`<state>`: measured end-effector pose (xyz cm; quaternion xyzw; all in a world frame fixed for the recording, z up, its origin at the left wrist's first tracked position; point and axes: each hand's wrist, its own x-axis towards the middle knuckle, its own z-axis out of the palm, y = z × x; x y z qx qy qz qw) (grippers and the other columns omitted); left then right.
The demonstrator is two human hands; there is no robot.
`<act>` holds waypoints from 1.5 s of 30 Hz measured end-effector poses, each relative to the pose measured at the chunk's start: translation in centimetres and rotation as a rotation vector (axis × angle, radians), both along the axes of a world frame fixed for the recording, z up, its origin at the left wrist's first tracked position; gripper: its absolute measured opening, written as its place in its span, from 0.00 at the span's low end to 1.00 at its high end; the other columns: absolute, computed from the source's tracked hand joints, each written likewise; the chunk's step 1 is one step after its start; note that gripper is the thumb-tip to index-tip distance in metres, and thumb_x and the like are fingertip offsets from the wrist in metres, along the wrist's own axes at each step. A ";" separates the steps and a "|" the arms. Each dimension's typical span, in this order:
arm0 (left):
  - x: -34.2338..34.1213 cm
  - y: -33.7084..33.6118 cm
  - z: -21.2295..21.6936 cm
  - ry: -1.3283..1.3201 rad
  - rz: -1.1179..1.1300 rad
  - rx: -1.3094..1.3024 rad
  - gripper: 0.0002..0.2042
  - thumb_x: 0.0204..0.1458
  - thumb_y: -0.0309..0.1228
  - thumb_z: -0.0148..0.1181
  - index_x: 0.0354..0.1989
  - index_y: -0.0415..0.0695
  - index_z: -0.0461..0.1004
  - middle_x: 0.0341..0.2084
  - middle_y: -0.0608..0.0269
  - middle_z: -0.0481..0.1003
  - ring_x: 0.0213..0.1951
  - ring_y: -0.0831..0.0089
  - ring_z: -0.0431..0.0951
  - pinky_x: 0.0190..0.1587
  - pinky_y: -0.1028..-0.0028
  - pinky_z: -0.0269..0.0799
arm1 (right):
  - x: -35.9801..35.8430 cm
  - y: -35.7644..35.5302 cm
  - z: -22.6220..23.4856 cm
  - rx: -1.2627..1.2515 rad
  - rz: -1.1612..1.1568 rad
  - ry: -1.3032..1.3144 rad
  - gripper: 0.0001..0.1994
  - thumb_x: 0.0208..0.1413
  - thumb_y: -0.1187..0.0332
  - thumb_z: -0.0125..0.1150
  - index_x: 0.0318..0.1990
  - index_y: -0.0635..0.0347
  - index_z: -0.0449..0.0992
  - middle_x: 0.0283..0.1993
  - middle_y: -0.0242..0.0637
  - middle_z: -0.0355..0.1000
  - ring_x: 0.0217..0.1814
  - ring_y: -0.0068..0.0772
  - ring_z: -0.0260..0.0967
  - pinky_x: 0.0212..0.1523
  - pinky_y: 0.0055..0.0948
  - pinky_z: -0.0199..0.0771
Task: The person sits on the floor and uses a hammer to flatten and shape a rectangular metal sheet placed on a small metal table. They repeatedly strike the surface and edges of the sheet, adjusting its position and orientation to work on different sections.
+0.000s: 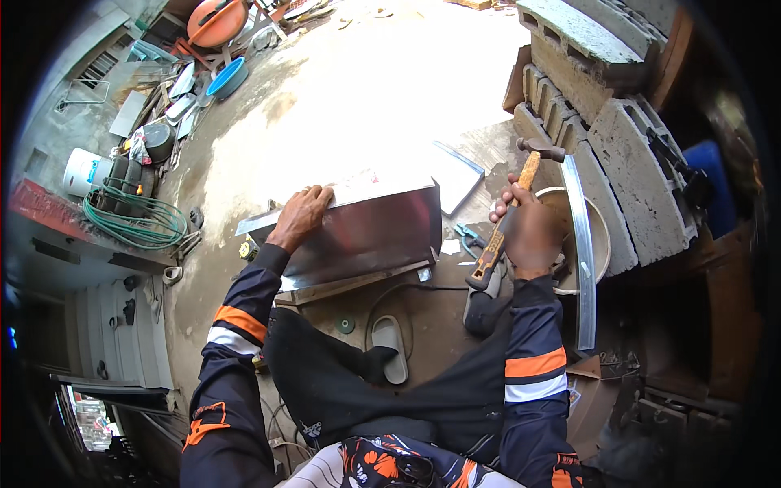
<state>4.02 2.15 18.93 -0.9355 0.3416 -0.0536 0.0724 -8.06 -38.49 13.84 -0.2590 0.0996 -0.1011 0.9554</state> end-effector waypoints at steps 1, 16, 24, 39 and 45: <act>-1.2 0.9 0.6 -0.061 0.037 -0.024 0.13 0.56 0.24 0.50 0.50 0.44 0.71 0.40 0.52 0.75 0.47 0.54 0.77 0.49 0.59 0.73 | -0.5 0.5 0.5 -0.015 0.045 -0.049 0.14 0.67 0.69 0.51 0.57 0.58 0.64 0.33 0.34 0.66 0.29 0.28 0.69 0.31 0.34 0.77; -6.1 7.8 -2.8 -0.384 0.173 -0.123 0.15 0.56 0.24 0.51 0.51 0.47 0.71 0.38 0.56 0.72 0.43 0.54 0.75 0.46 0.59 0.69 | -5.9 5.4 1.2 -0.280 0.196 0.249 0.12 0.66 0.62 0.59 0.49 0.58 0.67 0.22 0.24 0.58 0.13 0.17 0.57 0.12 0.22 0.62; -5.3 6.8 -3.4 -0.080 0.246 -0.212 0.17 0.54 0.29 0.60 0.52 0.42 0.69 0.45 0.49 0.75 0.48 0.49 0.76 0.49 0.56 0.68 | -7.4 3.9 -0.8 -0.326 0.304 0.197 0.09 0.63 0.69 0.57 0.46 0.61 0.69 0.18 0.25 0.57 0.10 0.21 0.58 0.09 0.25 0.63; -1.8 -1.7 -5.4 -0.453 0.201 -0.367 0.08 0.50 0.28 0.55 0.39 0.48 0.75 0.33 0.61 0.74 0.39 0.64 0.79 0.46 0.63 0.70 | -4.7 0.7 -5.1 -0.121 0.284 0.106 0.07 0.64 0.69 0.50 0.43 0.61 0.73 0.15 0.21 0.57 0.09 0.18 0.55 0.11 0.24 0.66; -1.8 -4.0 -7.1 -0.480 0.204 -0.492 0.07 0.52 0.31 0.55 0.38 0.49 0.74 0.32 0.63 0.74 0.40 0.66 0.79 0.46 0.63 0.70 | -3.4 2.2 -6.0 -0.175 0.299 0.178 0.08 0.64 0.69 0.50 0.43 0.61 0.74 0.15 0.20 0.58 0.09 0.18 0.55 0.12 0.24 0.65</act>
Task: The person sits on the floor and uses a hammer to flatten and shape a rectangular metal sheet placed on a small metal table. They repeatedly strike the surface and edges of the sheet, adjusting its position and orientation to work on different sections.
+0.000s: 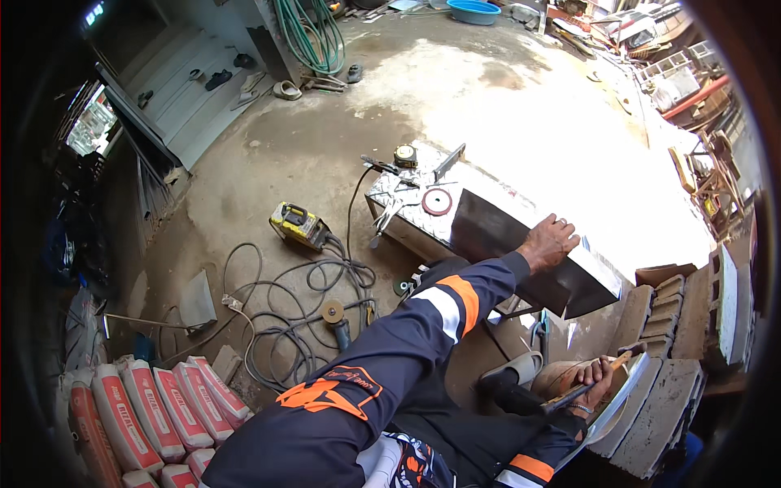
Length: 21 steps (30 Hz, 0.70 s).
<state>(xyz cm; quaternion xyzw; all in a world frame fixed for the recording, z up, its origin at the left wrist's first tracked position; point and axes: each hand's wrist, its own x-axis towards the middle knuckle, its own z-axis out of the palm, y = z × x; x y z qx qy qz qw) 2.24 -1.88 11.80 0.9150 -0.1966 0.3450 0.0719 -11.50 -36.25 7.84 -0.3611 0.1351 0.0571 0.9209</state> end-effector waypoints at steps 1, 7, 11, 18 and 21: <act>0.1 0.3 0.0 0.009 0.006 0.017 0.07 0.52 0.32 0.55 0.38 0.49 0.74 0.33 0.64 0.75 0.40 0.66 0.79 0.46 0.63 0.70 | 0.1 0.1 -0.1 -0.001 0.032 -0.006 0.08 0.65 0.69 0.50 0.44 0.61 0.74 0.15 0.21 0.58 0.09 0.18 0.55 0.12 0.25 0.65; 1.1 5.4 0.5 0.025 0.048 0.167 0.07 0.55 0.33 0.55 0.41 0.54 0.74 0.34 0.65 0.75 0.42 0.66 0.79 0.47 0.63 0.70 | 0.2 2.2 0.6 -0.021 0.119 -0.009 0.10 0.65 0.69 0.47 0.48 0.61 0.72 0.17 0.22 0.59 0.10 0.20 0.55 0.13 0.27 0.65; 0.0 7.2 1.7 0.161 -0.026 0.056 0.11 0.51 0.29 0.57 0.44 0.50 0.73 0.37 0.61 0.77 0.42 0.60 0.78 0.48 0.62 0.70 | -1.1 4.2 3.5 -0.137 0.200 -0.134 0.11 0.65 0.68 0.46 0.50 0.60 0.69 0.17 0.23 0.57 0.10 0.21 0.55 0.12 0.25 0.63; -1.9 5.5 4.0 0.458 0.021 0.190 0.29 0.50 0.50 0.66 0.61 0.64 0.69 0.44 0.56 0.77 0.47 0.55 0.78 0.56 0.50 0.62 | -5.3 6.2 -0.8 -0.906 -0.172 0.271 0.13 0.62 0.62 0.60 0.42 0.61 0.67 0.20 0.33 0.65 0.12 0.23 0.62 0.09 0.25 0.60; -1.7 4.5 3.3 0.350 0.068 0.297 0.24 0.43 0.30 0.64 0.52 0.53 0.71 0.41 0.53 0.77 0.47 0.54 0.78 0.55 0.50 0.64 | -5.6 4.6 -1.4 -0.532 -0.059 0.285 0.10 0.66 0.63 0.55 0.44 0.61 0.69 0.21 0.30 0.63 0.14 0.22 0.62 0.12 0.24 0.65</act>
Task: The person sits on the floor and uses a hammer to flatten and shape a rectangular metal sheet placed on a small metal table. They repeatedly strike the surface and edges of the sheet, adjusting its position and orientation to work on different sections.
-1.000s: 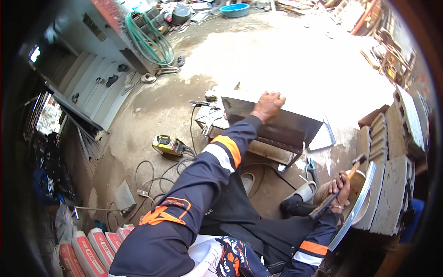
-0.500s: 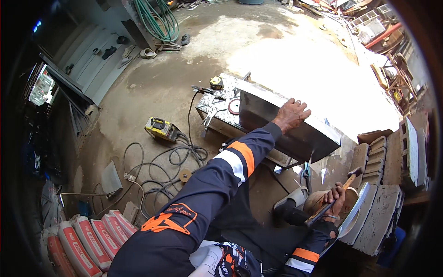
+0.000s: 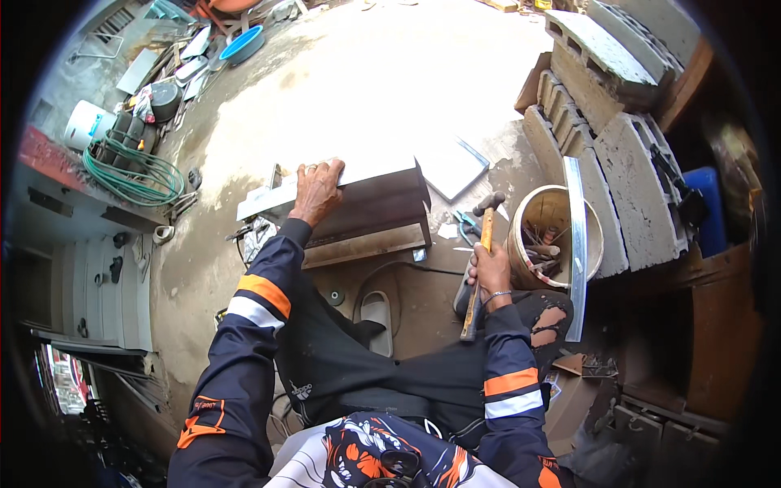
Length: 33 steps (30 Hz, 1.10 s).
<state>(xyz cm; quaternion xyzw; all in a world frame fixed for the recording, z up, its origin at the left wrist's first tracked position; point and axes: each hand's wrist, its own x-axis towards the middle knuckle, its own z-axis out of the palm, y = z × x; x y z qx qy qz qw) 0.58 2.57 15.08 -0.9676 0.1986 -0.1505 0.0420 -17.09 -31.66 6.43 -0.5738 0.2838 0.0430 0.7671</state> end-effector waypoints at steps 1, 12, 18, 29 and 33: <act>0.1 -0.2 -0.4 -0.010 0.000 -0.023 0.23 0.43 0.30 0.64 0.51 0.52 0.71 0.40 0.54 0.77 0.46 0.54 0.78 0.54 0.52 0.65 | 0.1 -0.2 0.5 0.114 -0.011 -0.091 0.11 0.68 0.62 0.53 0.46 0.61 0.69 0.22 0.30 0.63 0.15 0.22 0.62 0.13 0.25 0.66; 1.1 -1.9 -1.8 -0.131 0.095 -0.007 0.11 0.55 0.28 0.52 0.45 0.53 0.75 0.35 0.61 0.79 0.40 0.59 0.80 0.45 0.59 0.70 | 2.3 -0.8 4.2 0.312 0.163 -0.087 0.17 0.70 0.52 0.46 0.48 0.59 0.64 0.22 0.29 0.60 0.16 0.21 0.59 0.14 0.28 0.68; 0.6 -2.2 -1.6 -0.139 0.094 -0.001 0.11 0.54 0.28 0.53 0.45 0.53 0.76 0.34 0.61 0.79 0.39 0.59 0.80 0.44 0.60 0.70 | 5.4 -3.4 5.1 0.527 -0.254 -0.190 0.11 0.66 0.59 0.44 0.43 0.56 0.63 0.21 0.28 0.59 0.14 0.23 0.59 0.12 0.31 0.69; -0.6 -0.8 -2.2 -0.136 0.103 -0.019 0.11 0.51 0.25 0.54 0.43 0.51 0.74 0.36 0.60 0.77 0.42 0.57 0.77 0.46 0.60 0.70 | 5.3 -1.3 5.1 0.401 -0.077 -0.152 0.11 0.68 0.58 0.45 0.42 0.55 0.63 0.22 0.27 0.58 0.14 0.20 0.56 0.13 0.29 0.66; 0.5 -0.9 -2.1 -0.215 0.093 -0.002 0.10 0.51 0.26 0.55 0.42 0.52 0.75 0.35 0.62 0.77 0.42 0.60 0.78 0.46 0.61 0.68 | 5.7 2.6 3.5 0.408 -0.266 -0.224 0.12 0.70 0.57 0.42 0.40 0.55 0.62 0.21 0.28 0.59 0.13 0.21 0.57 0.10 0.29 0.66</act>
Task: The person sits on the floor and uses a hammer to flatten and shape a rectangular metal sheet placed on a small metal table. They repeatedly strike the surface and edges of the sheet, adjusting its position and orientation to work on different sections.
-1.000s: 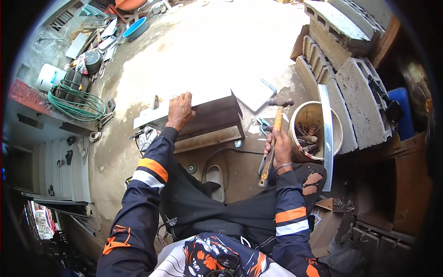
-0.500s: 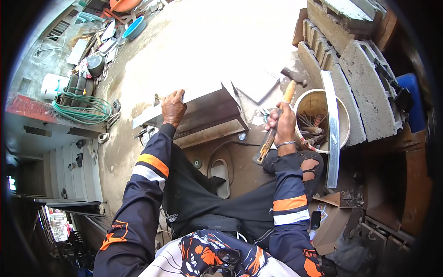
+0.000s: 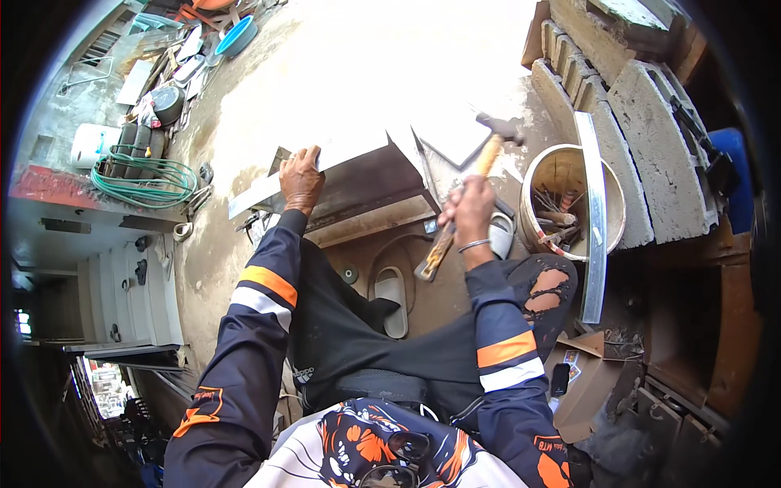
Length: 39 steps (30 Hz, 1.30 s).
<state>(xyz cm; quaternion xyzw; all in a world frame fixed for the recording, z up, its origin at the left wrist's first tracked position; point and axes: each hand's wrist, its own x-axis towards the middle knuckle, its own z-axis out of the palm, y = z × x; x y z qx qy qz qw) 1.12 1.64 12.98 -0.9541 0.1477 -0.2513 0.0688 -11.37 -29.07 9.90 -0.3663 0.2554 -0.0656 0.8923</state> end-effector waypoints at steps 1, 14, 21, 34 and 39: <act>0.0 -0.2 -0.3 -0.014 -0.007 0.002 0.10 0.51 0.27 0.55 0.41 0.53 0.75 0.35 0.63 0.78 0.42 0.61 0.78 0.46 0.61 0.68 | -0.6 1.4 -0.2 -0.123 0.203 0.026 0.14 0.71 0.56 0.43 0.40 0.57 0.61 0.19 0.31 0.61 0.11 0.24 0.60 0.08 0.31 0.68; 0.3 2.3 -0.5 0.030 0.034 0.009 0.10 0.56 0.29 0.52 0.45 0.53 0.76 0.36 0.63 0.79 0.42 0.61 0.79 0.47 0.60 0.69 | 0.9 2.5 -2.7 -0.098 0.281 0.101 0.12 0.69 0.58 0.42 0.38 0.56 0.62 0.20 0.29 0.59 0.12 0.24 0.58 0.10 0.33 0.69; 2.5 4.1 1.8 0.249 0.050 -0.035 0.08 0.59 0.32 0.54 0.42 0.51 0.78 0.34 0.58 0.81 0.43 0.57 0.81 0.45 0.56 0.72 | 0.2 -2.4 -0.3 -0.041 0.300 0.174 0.13 0.69 0.57 0.46 0.38 0.57 0.62 0.19 0.29 0.59 0.13 0.23 0.59 0.10 0.31 0.67; 14.2 -3.4 -10.1 0.864 0.014 0.103 0.18 0.46 0.53 0.71 0.44 0.62 0.85 0.38 0.64 0.83 0.44 0.64 0.82 0.48 0.61 0.76 | -3.4 -7.2 0.4 0.057 0.365 0.349 0.09 0.64 0.62 0.52 0.41 0.59 0.67 0.21 0.29 0.62 0.15 0.25 0.63 0.15 0.32 0.71; 15.3 -2.9 -14.1 0.909 0.154 -0.231 0.20 0.42 0.48 0.75 0.45 0.58 0.84 0.38 0.60 0.83 0.46 0.62 0.82 0.47 0.60 0.75 | -2.1 -6.0 1.6 0.045 0.425 0.309 0.09 0.63 0.64 0.53 0.41 0.59 0.67 0.21 0.30 0.63 0.15 0.27 0.64 0.15 0.33 0.70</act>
